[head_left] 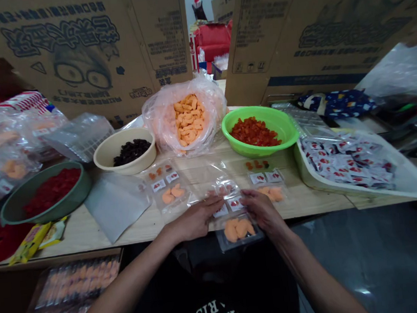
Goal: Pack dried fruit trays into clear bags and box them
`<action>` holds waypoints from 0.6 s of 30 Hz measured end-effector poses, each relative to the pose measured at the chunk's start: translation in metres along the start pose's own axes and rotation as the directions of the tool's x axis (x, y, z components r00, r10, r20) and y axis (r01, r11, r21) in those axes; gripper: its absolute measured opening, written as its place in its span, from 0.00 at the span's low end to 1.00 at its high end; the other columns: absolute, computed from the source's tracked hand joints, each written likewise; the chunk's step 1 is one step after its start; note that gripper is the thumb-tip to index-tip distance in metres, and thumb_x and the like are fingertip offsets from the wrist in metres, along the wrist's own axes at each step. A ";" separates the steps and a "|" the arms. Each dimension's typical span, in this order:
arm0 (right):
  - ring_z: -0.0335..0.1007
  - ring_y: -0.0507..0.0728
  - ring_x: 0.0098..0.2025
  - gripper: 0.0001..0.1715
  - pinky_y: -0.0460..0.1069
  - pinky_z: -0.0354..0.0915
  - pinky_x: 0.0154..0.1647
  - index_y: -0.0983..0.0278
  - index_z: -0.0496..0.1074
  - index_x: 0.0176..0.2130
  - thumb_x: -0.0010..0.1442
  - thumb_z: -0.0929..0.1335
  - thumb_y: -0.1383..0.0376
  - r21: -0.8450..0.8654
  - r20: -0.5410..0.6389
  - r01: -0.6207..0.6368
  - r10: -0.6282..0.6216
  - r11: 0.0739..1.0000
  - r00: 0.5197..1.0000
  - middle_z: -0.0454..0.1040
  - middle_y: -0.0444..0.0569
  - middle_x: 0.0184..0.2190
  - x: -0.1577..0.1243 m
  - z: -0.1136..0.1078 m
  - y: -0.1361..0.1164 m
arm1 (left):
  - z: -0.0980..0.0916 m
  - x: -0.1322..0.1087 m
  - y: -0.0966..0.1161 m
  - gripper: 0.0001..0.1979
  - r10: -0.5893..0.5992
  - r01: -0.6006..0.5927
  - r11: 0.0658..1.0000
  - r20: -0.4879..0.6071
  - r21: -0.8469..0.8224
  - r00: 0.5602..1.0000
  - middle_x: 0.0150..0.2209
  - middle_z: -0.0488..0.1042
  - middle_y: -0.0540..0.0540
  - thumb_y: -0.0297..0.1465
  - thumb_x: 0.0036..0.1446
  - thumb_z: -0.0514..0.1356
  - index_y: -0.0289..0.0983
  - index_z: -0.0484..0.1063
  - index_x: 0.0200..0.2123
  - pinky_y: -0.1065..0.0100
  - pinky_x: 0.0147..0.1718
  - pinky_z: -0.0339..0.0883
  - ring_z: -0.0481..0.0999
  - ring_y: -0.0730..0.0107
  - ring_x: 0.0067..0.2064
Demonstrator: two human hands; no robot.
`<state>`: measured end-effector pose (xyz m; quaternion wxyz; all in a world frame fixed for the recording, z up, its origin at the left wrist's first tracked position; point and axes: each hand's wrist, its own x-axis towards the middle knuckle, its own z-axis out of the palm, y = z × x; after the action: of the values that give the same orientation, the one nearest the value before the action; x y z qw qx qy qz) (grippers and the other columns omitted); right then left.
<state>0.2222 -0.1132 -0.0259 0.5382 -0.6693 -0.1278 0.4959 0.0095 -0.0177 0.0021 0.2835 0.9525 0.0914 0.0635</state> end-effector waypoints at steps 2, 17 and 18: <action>0.70 0.55 0.25 0.32 0.46 0.64 0.25 0.68 0.65 0.55 0.51 0.69 0.66 -0.235 -0.062 0.143 -0.162 0.962 0.985 0.72 0.42 0.24 0.003 0.010 0.005 | 0.001 -0.003 0.008 0.34 -0.072 0.072 0.997 0.024 0.025 0.997 0.70 0.57 0.42 0.29 0.59 0.59 0.44 0.56 0.69 0.47 0.67 0.55 0.55 0.51 0.71; 0.68 0.65 0.51 0.19 0.56 0.61 0.48 0.66 0.68 0.56 0.69 0.59 0.69 -0.754 0.597 0.418 -0.264 -0.508 0.757 0.71 0.63 0.51 0.010 0.070 -0.037 | 0.029 -0.009 0.010 0.39 -0.184 0.186 0.981 -0.047 0.056 0.982 0.65 0.61 0.36 0.38 0.49 0.70 0.37 0.60 0.61 0.47 0.67 0.52 0.54 0.43 0.70; 0.69 0.64 0.49 0.18 0.55 0.62 0.46 0.66 0.68 0.55 0.69 0.59 0.70 -0.744 0.609 0.418 -0.271 -0.521 0.746 0.72 0.62 0.49 0.015 0.073 -0.040 | 0.030 -0.009 0.008 0.36 -0.186 0.189 0.981 -0.065 0.033 0.980 0.63 0.63 0.36 0.39 0.49 0.70 0.38 0.62 0.59 0.47 0.66 0.54 0.56 0.43 0.69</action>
<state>0.1853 -0.0437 0.0056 -0.1021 -0.6871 -0.7191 -0.0196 0.0072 -0.0421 -0.0188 0.2664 0.9426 0.1907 0.0642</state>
